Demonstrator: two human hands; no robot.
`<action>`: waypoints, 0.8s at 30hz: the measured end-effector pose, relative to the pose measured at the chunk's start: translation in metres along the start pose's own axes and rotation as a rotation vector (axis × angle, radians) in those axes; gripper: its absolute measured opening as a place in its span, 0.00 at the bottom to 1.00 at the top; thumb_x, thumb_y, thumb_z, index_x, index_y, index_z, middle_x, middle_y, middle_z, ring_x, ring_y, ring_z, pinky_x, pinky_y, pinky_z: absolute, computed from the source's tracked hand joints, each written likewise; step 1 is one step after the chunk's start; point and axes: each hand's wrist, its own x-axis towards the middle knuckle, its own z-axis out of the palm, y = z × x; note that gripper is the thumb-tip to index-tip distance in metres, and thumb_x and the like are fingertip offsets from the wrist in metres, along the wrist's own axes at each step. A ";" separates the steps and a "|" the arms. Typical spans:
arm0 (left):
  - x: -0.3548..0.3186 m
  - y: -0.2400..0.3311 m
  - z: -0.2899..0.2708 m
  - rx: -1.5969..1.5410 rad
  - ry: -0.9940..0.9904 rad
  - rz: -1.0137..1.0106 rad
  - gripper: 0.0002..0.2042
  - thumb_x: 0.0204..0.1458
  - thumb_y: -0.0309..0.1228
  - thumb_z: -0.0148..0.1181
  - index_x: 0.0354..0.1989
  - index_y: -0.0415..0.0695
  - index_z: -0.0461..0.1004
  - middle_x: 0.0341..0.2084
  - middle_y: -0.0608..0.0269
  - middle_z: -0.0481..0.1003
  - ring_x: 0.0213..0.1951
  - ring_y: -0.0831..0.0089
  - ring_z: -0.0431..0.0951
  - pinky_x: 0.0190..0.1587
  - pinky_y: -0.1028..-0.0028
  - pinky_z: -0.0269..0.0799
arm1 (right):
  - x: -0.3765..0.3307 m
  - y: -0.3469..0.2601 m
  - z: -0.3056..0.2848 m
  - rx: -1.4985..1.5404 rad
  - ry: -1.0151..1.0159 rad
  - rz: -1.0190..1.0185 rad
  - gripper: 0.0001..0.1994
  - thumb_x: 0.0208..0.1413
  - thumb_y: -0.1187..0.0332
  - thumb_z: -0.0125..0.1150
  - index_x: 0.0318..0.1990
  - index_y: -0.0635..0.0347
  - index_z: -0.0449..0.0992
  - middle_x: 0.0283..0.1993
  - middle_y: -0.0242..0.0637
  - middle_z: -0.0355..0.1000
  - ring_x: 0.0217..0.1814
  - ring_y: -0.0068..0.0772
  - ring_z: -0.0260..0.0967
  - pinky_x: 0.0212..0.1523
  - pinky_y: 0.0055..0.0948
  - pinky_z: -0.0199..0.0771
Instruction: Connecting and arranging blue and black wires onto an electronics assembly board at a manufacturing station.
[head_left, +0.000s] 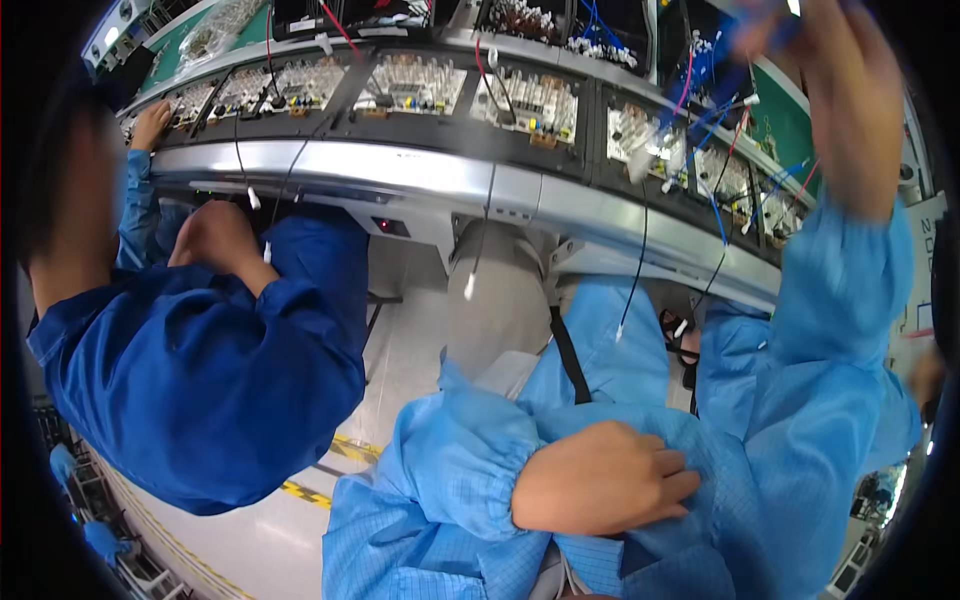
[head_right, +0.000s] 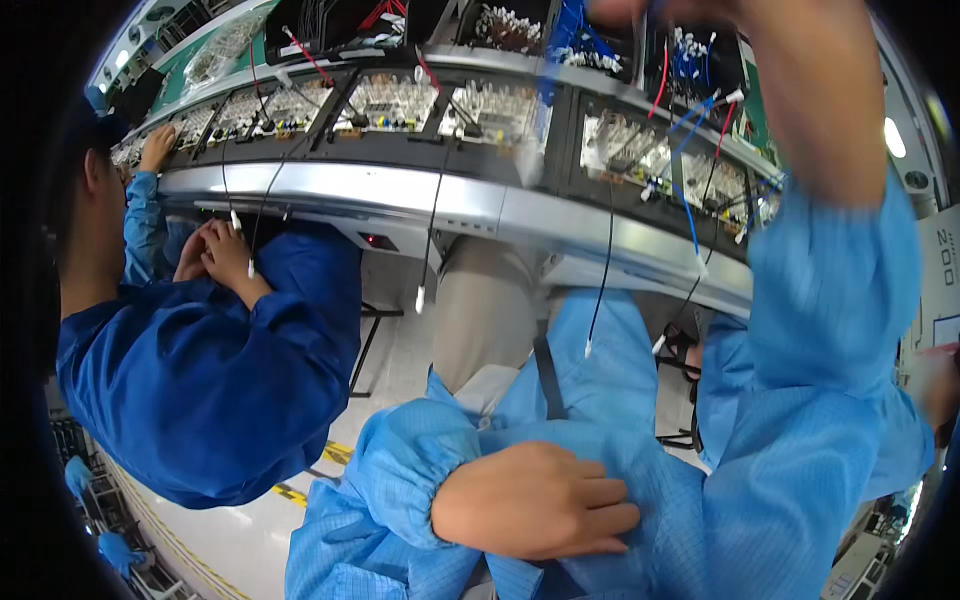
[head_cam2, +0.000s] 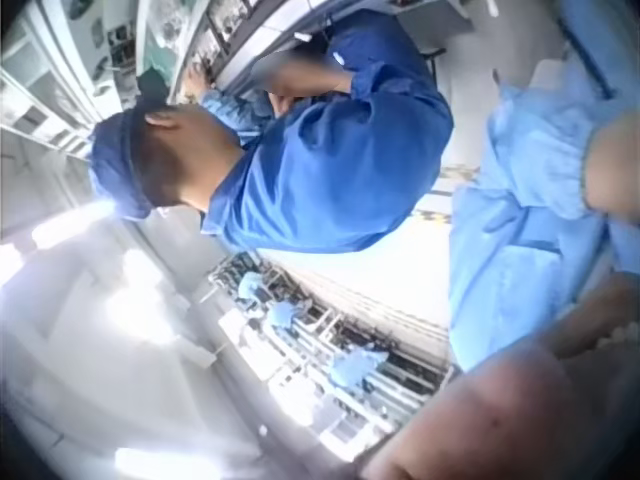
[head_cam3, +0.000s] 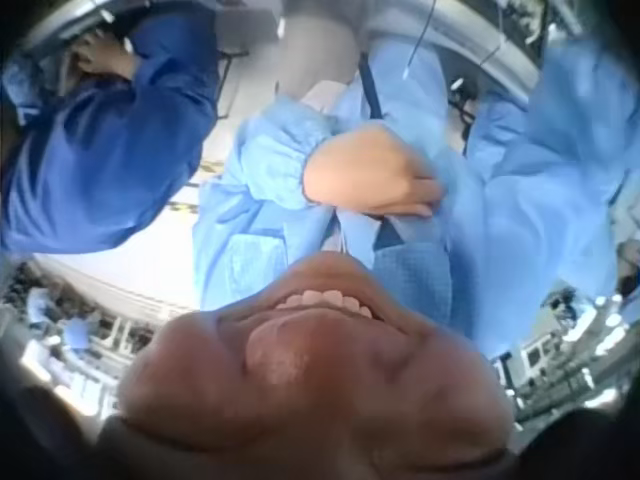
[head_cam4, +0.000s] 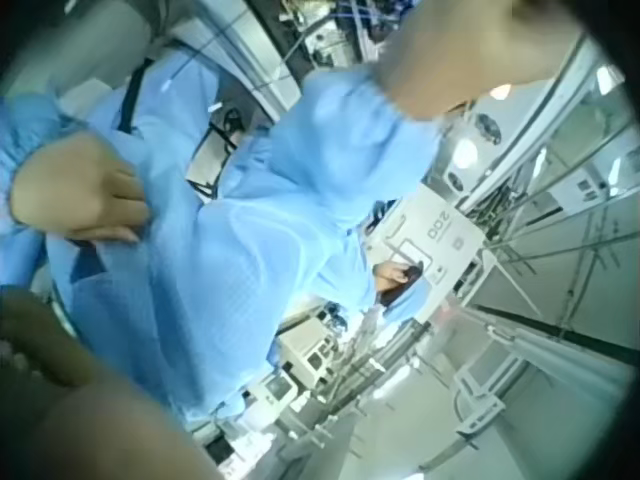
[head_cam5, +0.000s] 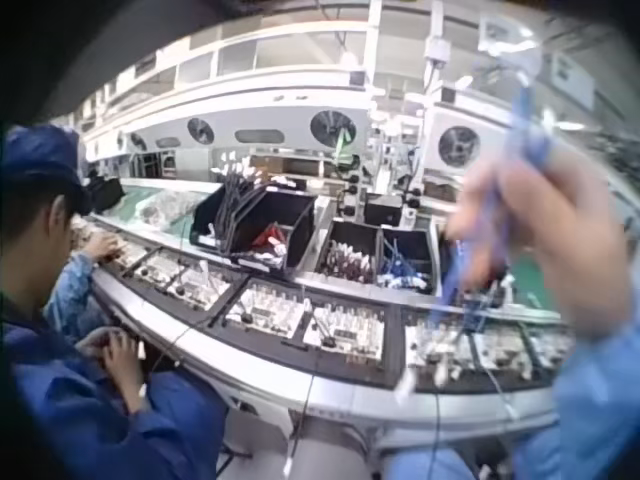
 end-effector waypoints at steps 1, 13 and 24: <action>0.000 0.006 0.011 0.061 -0.003 -0.015 0.09 0.49 0.37 0.59 0.31 0.47 0.70 0.22 0.63 0.69 0.27 0.64 0.74 0.26 0.69 0.70 | -0.033 -0.001 -0.008 0.039 -0.098 0.000 0.18 0.61 0.56 0.51 0.45 0.64 0.71 0.40 0.42 0.72 0.36 0.33 0.73 0.38 0.33 0.78; -0.048 -0.017 -0.082 0.595 0.656 -0.145 0.15 0.47 0.23 0.53 0.45 0.35 0.74 0.40 0.54 0.73 0.33 0.74 0.72 0.27 0.81 0.64 | -0.132 0.045 0.116 0.767 0.191 -0.082 0.13 0.64 0.59 0.45 0.40 0.60 0.64 0.36 0.40 0.63 0.36 0.34 0.66 0.37 0.34 0.76; -0.001 -0.035 -0.071 0.426 0.260 -0.427 0.15 0.52 0.21 0.53 0.49 0.39 0.71 0.36 0.54 0.75 0.27 0.69 0.74 0.28 0.77 0.69 | -0.168 0.048 0.111 0.575 0.259 -0.016 0.17 0.65 0.59 0.41 0.44 0.68 0.67 0.43 0.51 0.67 0.36 0.37 0.71 0.36 0.32 0.78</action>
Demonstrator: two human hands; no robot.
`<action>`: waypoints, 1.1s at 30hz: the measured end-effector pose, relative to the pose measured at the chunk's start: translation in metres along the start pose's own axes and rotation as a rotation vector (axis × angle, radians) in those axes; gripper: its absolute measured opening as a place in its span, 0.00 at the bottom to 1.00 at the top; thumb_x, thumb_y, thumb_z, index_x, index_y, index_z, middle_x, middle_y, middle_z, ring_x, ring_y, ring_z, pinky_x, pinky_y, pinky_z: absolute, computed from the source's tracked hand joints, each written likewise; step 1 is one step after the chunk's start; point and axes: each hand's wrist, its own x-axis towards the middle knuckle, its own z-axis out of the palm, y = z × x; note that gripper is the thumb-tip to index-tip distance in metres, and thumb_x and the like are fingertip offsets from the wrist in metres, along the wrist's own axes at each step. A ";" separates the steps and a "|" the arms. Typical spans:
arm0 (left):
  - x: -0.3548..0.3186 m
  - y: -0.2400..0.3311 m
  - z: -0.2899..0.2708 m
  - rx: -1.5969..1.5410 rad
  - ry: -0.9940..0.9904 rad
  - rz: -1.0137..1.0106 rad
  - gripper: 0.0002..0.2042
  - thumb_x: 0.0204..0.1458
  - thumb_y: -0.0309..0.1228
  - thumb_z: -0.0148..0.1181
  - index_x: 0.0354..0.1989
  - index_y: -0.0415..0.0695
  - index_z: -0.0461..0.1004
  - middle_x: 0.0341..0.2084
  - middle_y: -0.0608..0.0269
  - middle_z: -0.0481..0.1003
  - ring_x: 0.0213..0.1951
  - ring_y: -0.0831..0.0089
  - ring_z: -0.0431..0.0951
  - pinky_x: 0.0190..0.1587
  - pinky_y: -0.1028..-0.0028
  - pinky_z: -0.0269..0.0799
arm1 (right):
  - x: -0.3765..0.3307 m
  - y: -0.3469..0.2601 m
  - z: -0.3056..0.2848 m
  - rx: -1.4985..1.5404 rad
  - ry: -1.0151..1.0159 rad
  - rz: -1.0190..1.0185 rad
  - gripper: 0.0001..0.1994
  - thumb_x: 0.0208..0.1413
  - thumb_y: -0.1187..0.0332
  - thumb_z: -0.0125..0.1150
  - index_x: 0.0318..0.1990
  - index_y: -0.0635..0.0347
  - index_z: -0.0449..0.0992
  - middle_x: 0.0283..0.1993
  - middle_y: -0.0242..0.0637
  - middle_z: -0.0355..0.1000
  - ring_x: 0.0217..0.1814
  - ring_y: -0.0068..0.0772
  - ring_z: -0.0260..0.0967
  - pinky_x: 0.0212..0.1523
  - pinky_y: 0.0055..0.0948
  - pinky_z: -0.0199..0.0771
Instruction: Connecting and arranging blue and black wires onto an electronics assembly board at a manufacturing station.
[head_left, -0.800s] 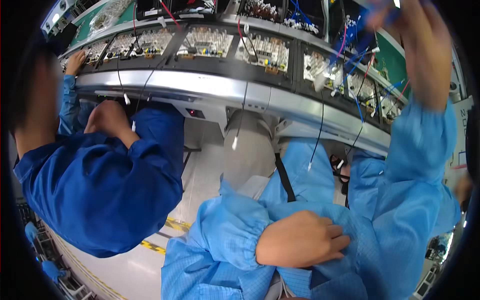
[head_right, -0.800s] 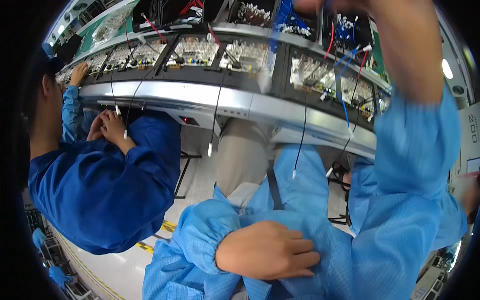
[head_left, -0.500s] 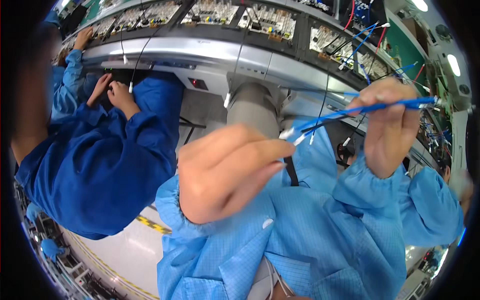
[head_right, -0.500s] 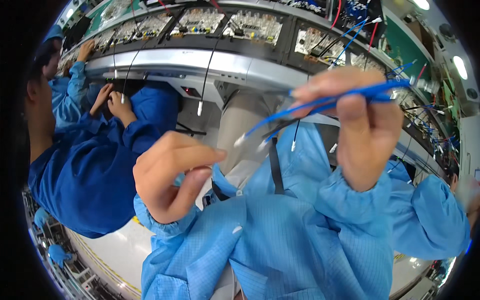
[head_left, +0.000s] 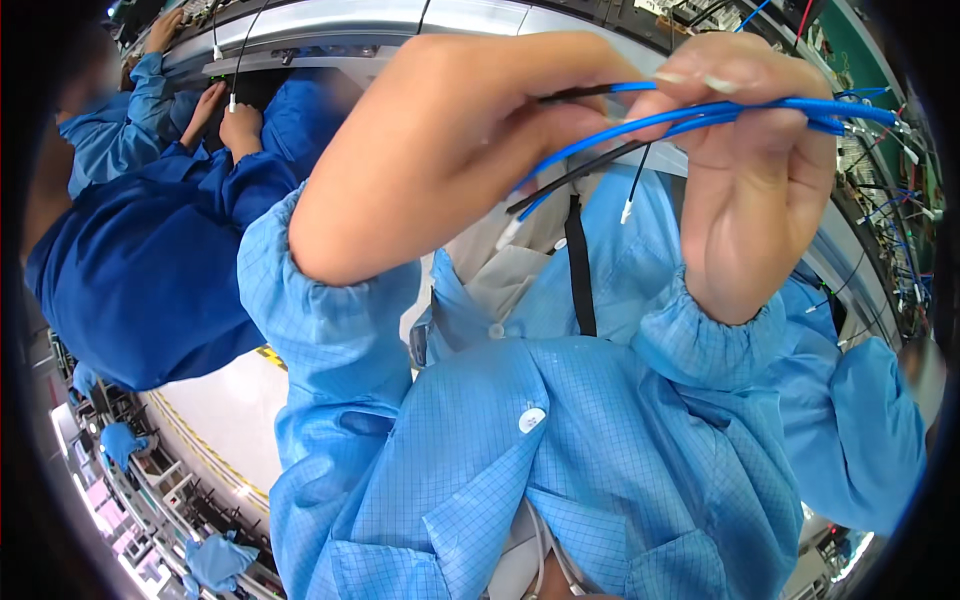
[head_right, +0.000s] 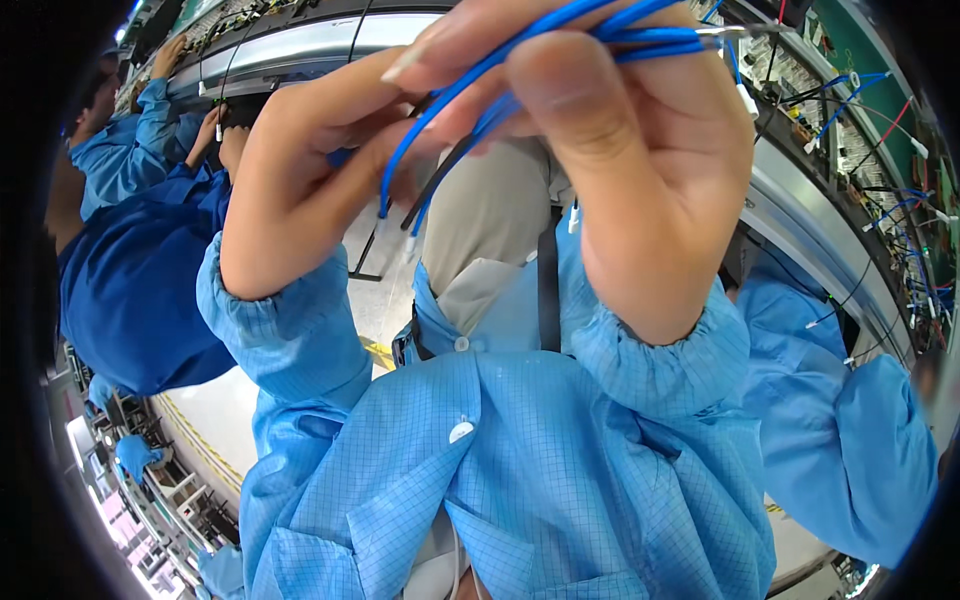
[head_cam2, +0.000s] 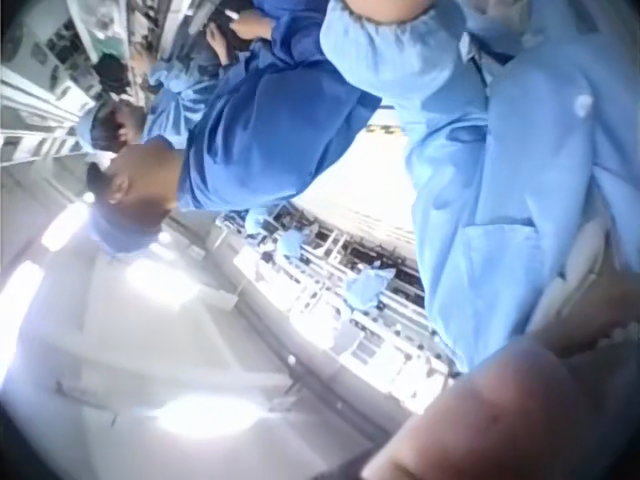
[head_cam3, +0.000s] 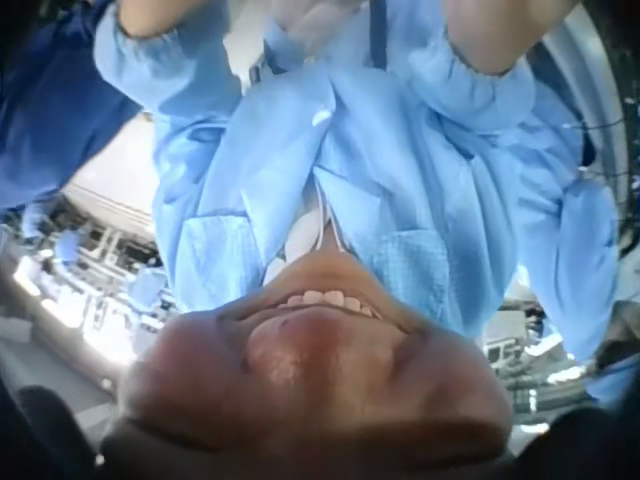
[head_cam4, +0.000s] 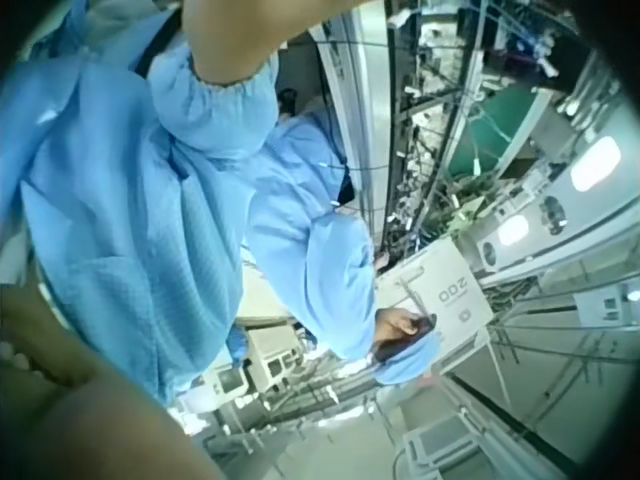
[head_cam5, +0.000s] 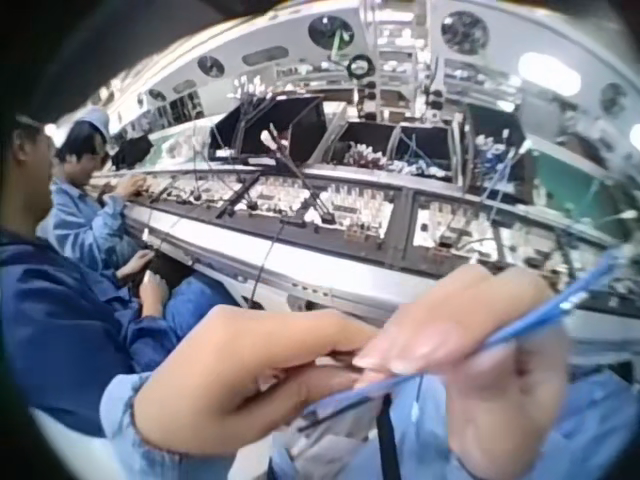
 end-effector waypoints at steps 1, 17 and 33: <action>-0.005 0.005 -0.002 -0.061 -0.132 -0.123 0.16 0.58 0.22 0.47 0.54 0.38 0.69 0.42 0.53 0.75 0.29 0.77 0.75 0.29 0.83 0.68 | -0.004 -0.004 -0.004 0.002 0.006 0.006 0.17 0.65 0.59 0.41 0.44 0.68 0.67 0.43 0.51 0.67 0.36 0.37 0.71 0.36 0.32 0.78; -0.016 0.044 -0.039 -0.545 -0.103 -0.404 0.09 0.57 0.30 0.55 0.37 0.35 0.72 0.23 0.67 0.74 0.19 0.86 0.70 0.20 0.83 0.65 | 0.036 -0.044 0.029 0.095 -0.035 0.024 0.15 0.64 0.61 0.48 0.44 0.67 0.70 0.36 0.40 0.68 0.31 0.27 0.70 0.29 0.23 0.74; -0.036 -0.019 -0.065 -0.501 0.100 -0.377 0.08 0.57 0.25 0.53 0.40 0.33 0.74 0.26 0.58 0.79 0.21 0.82 0.76 0.23 0.82 0.72 | 0.052 0.017 0.093 0.208 -0.073 0.186 0.09 0.58 0.67 0.58 0.41 0.64 0.73 0.36 0.33 0.69 0.38 0.21 0.70 0.37 0.22 0.73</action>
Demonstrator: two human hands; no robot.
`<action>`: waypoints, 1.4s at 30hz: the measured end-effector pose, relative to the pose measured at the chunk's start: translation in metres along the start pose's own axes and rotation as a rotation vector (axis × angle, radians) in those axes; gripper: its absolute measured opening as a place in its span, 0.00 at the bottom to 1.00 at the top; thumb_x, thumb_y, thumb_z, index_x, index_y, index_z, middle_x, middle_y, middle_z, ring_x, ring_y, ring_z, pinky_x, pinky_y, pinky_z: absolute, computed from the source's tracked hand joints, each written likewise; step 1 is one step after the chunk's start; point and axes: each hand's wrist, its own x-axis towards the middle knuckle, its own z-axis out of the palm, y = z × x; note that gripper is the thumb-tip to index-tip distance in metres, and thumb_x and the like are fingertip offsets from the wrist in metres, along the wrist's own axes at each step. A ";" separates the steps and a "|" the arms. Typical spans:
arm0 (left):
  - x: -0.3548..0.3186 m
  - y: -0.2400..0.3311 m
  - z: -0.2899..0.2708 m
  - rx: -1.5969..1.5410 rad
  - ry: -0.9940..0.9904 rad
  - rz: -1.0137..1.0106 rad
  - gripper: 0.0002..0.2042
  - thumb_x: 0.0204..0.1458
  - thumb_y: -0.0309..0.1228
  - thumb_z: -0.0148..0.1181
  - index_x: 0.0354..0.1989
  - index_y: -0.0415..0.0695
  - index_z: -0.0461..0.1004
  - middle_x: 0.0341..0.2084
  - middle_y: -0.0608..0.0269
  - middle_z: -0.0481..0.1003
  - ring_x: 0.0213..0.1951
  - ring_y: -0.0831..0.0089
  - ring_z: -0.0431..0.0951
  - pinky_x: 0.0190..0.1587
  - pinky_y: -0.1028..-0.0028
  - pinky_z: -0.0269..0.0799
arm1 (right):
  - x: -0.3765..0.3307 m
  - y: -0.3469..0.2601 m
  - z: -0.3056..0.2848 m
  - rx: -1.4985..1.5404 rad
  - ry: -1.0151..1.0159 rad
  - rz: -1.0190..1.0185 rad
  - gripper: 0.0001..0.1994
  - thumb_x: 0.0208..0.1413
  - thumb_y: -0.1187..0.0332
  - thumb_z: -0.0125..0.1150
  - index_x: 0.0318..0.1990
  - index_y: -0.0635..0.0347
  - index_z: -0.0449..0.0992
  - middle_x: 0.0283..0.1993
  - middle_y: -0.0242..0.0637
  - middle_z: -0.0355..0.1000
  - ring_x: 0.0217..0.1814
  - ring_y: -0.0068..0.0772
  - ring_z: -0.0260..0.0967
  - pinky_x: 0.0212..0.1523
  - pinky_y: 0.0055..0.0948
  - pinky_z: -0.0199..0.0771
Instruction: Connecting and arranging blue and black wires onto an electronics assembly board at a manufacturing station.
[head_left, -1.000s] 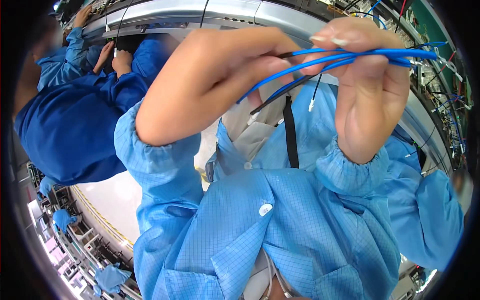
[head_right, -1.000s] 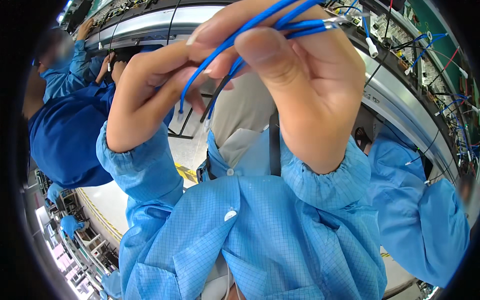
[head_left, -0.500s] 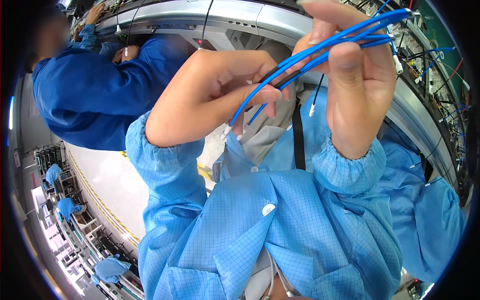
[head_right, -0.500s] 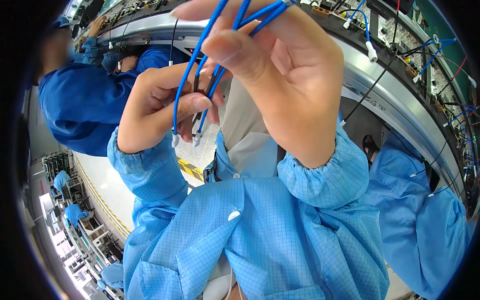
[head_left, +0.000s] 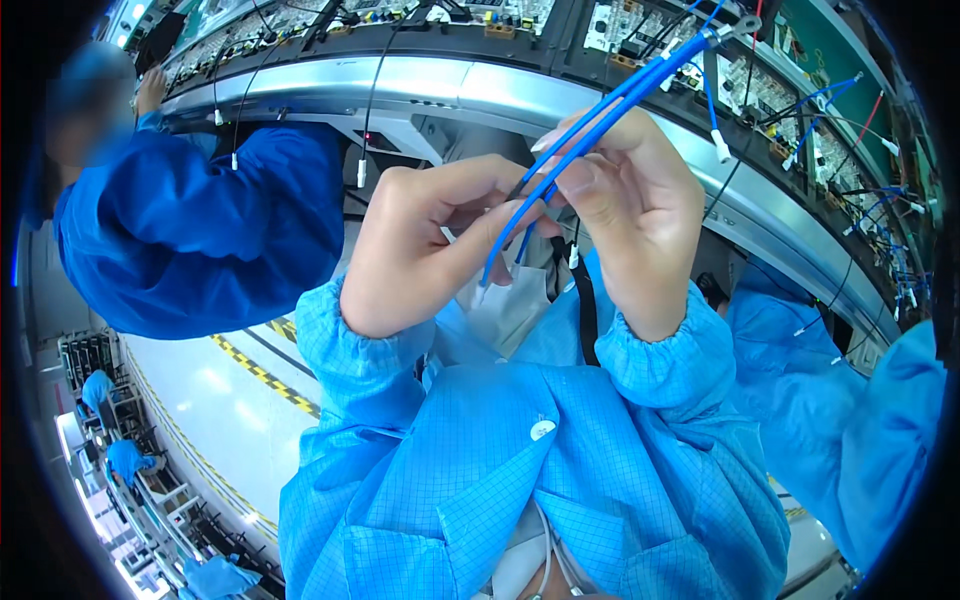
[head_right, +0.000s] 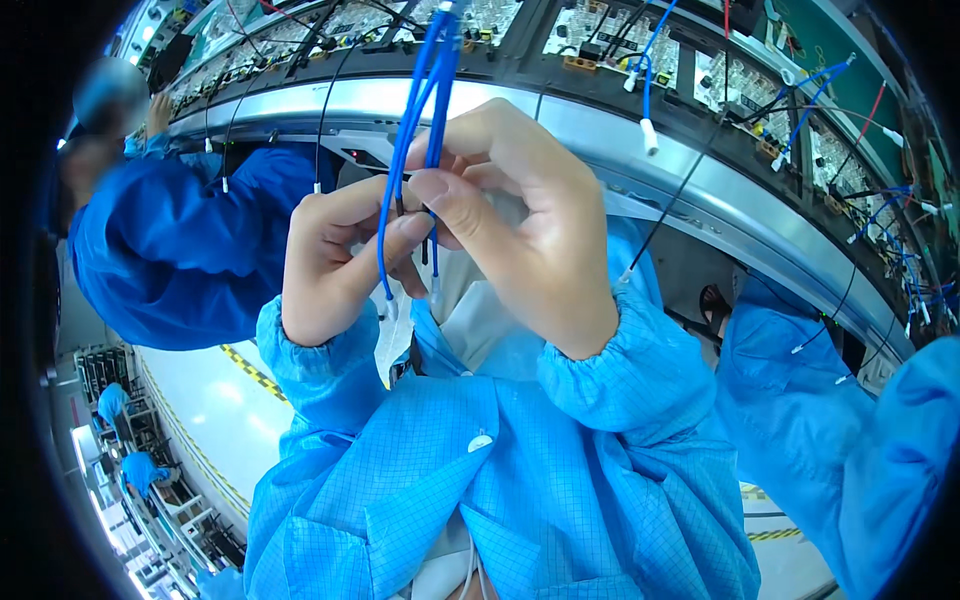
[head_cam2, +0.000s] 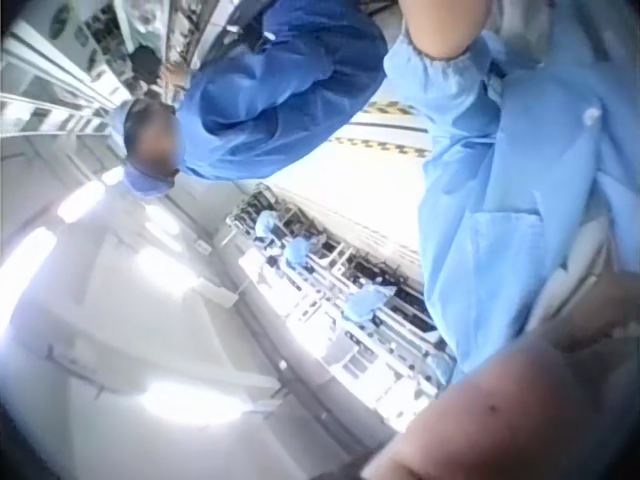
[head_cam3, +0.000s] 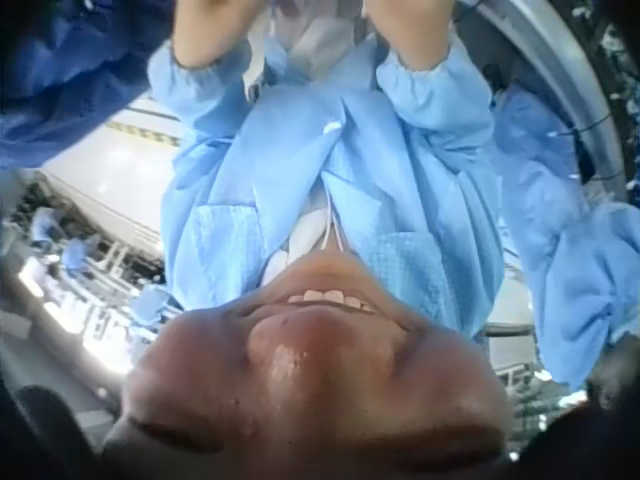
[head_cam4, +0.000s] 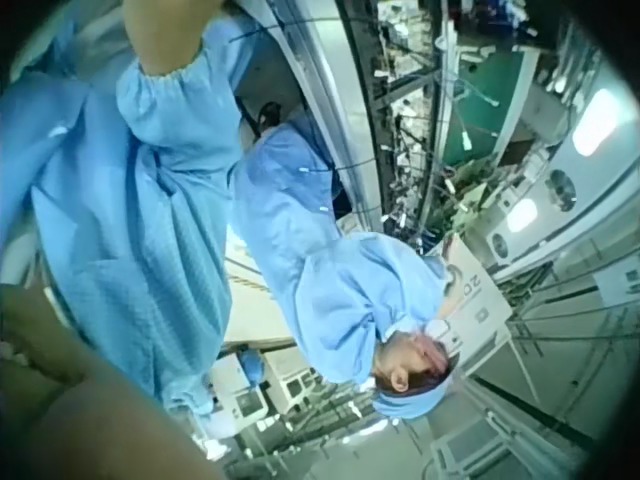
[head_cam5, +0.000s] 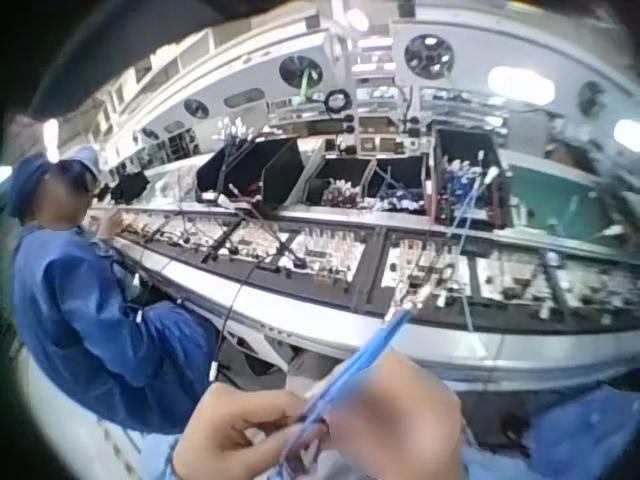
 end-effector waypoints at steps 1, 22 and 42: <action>0.001 0.001 0.001 0.018 0.031 -0.005 0.08 0.57 0.24 0.52 0.40 0.33 0.74 0.26 0.58 0.79 0.21 0.82 0.76 0.23 0.82 0.72 | 0.001 0.004 0.001 0.030 0.039 -0.025 0.09 0.58 0.67 0.58 0.41 0.63 0.73 0.36 0.33 0.69 0.37 0.20 0.70 0.36 0.22 0.73; 0.005 -0.007 0.004 -0.274 0.275 0.055 0.11 0.61 0.28 0.46 0.37 0.31 0.72 0.32 0.55 0.77 0.23 0.79 0.76 0.22 0.83 0.71 | 0.002 0.008 -0.002 -0.010 0.038 0.012 0.12 0.57 0.63 0.58 0.32 0.65 0.70 0.28 0.36 0.68 0.31 0.24 0.68 0.33 0.23 0.68; -0.013 -0.036 -0.025 -0.013 1.050 0.324 0.17 0.63 0.40 0.42 0.36 0.38 0.71 0.31 0.47 0.79 0.19 0.72 0.78 0.22 0.83 0.71 | -0.042 -0.002 0.007 -0.036 -0.584 0.378 0.13 0.52 0.71 0.61 0.46 0.60 0.73 0.28 0.40 0.74 0.27 0.34 0.75 0.28 0.26 0.70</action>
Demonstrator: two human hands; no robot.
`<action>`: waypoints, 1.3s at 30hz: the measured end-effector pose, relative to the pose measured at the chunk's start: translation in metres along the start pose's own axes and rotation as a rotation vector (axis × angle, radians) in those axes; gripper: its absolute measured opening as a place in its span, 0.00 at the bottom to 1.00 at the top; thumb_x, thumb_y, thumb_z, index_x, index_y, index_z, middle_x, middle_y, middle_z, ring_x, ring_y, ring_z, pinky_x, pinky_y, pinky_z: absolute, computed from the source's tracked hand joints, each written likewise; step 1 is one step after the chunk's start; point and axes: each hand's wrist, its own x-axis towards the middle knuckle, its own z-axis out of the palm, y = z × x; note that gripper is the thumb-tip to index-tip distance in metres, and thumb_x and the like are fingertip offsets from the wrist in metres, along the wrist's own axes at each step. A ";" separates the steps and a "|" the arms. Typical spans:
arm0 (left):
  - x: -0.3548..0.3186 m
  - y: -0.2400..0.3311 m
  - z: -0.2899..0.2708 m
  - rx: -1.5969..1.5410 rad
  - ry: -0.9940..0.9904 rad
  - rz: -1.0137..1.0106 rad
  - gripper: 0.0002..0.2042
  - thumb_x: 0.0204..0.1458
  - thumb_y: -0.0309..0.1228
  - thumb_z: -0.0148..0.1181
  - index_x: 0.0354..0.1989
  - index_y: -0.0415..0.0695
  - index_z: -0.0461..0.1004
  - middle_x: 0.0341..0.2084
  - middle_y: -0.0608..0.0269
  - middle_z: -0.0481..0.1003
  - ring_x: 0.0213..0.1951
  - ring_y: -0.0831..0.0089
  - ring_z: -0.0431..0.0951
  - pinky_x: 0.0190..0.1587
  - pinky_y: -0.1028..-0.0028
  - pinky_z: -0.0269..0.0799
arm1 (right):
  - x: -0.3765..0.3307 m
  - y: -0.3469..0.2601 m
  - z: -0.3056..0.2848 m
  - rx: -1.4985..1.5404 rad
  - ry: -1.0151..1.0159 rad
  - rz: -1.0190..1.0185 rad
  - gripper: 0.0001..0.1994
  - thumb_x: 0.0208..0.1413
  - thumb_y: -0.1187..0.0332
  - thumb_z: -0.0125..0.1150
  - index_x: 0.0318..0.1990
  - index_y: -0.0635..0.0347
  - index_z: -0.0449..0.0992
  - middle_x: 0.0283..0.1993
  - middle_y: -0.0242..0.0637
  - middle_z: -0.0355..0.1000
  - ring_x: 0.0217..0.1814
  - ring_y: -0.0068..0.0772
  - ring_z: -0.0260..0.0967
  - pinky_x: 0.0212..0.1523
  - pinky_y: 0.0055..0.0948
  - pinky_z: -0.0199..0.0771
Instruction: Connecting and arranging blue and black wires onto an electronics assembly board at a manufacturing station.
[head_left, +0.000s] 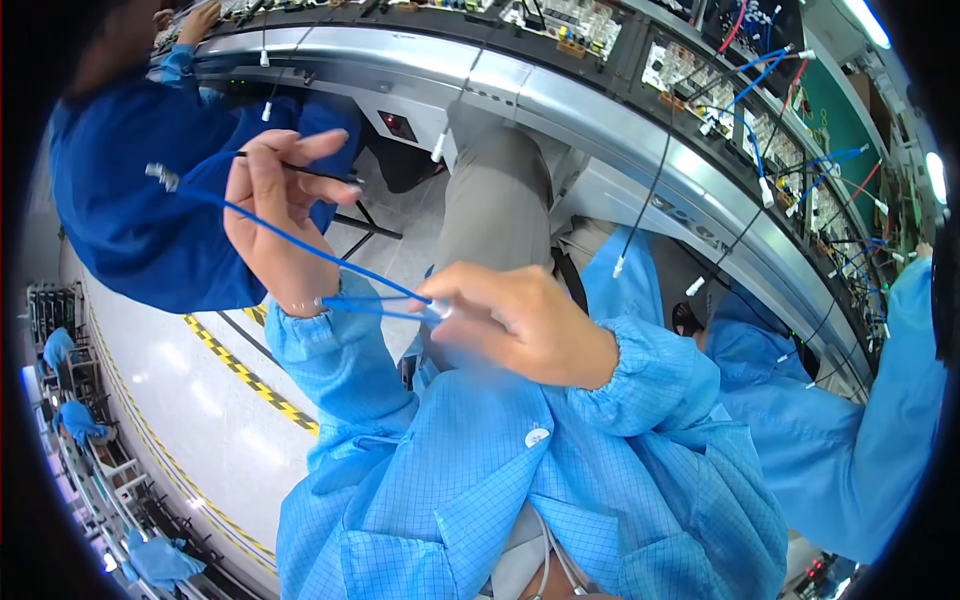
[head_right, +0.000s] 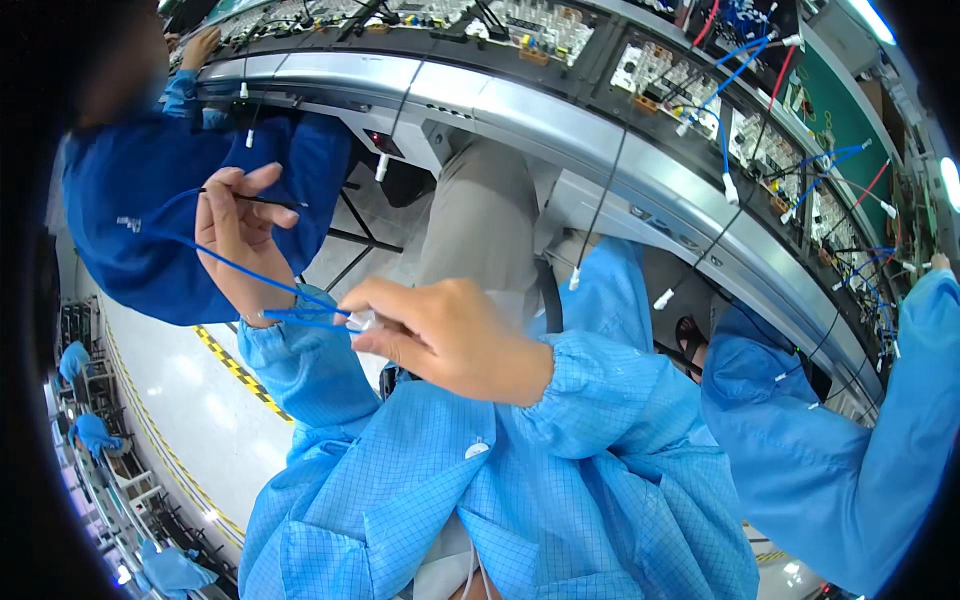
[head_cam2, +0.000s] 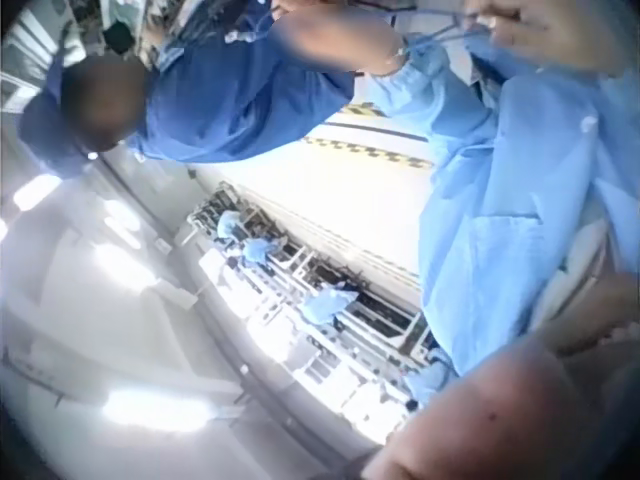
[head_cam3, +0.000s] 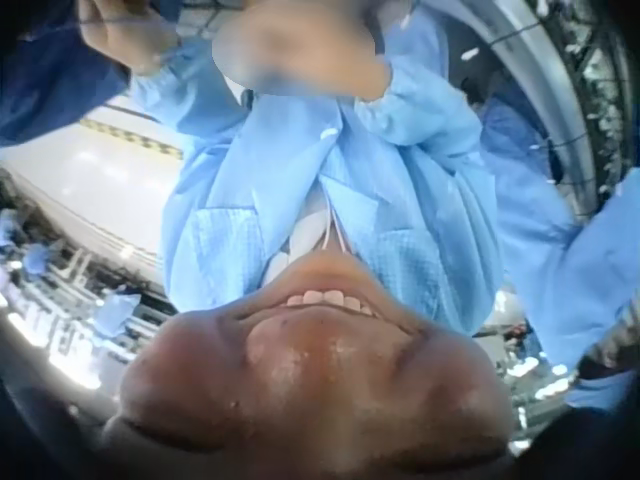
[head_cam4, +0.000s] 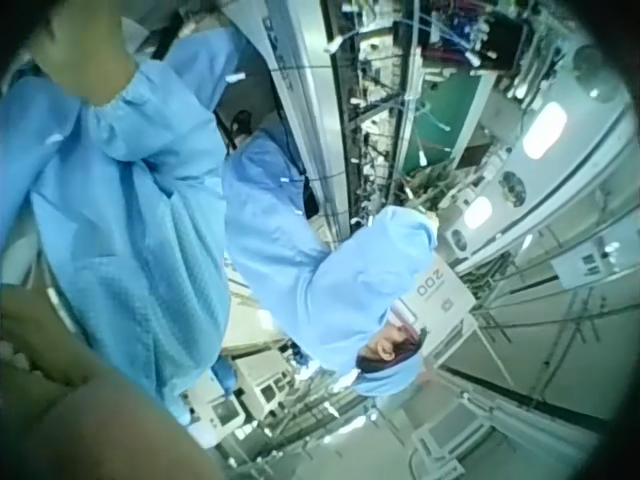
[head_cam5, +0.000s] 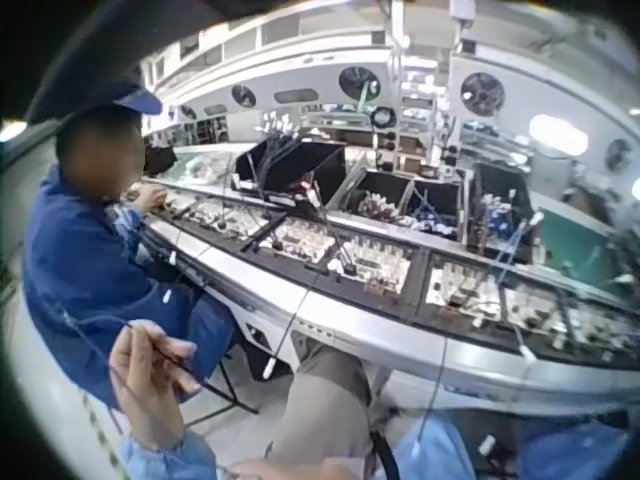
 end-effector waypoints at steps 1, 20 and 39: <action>-0.001 -0.003 -0.001 -0.051 -0.071 -0.001 0.16 0.63 0.40 0.43 0.36 0.38 0.71 0.30 0.48 0.79 0.18 0.73 0.76 0.21 0.83 0.70 | -0.001 -0.001 0.000 -0.005 -0.007 -0.004 0.13 0.52 0.71 0.61 0.46 0.60 0.73 0.28 0.40 0.74 0.27 0.34 0.75 0.28 0.26 0.70; 0.041 -0.033 0.034 -0.008 -0.435 0.083 0.21 0.64 0.42 0.40 0.23 0.38 0.66 0.25 0.54 0.77 0.28 0.67 0.78 0.34 0.74 0.68 | -0.132 -0.021 -0.066 -0.710 0.542 -0.406 0.08 0.47 0.68 0.59 0.27 0.64 0.77 0.18 0.35 0.67 0.19 0.31 0.64 0.19 0.27 0.59; 0.017 -0.006 0.090 0.031 -0.255 0.284 0.14 0.60 0.33 0.52 0.40 0.31 0.75 0.34 0.50 0.78 0.35 0.60 0.81 0.38 0.71 0.79 | -0.597 -0.098 -0.166 -0.635 1.461 -1.013 0.13 0.59 0.60 0.51 0.40 0.62 0.69 0.39 0.37 0.68 0.40 0.28 0.63 0.38 0.25 0.62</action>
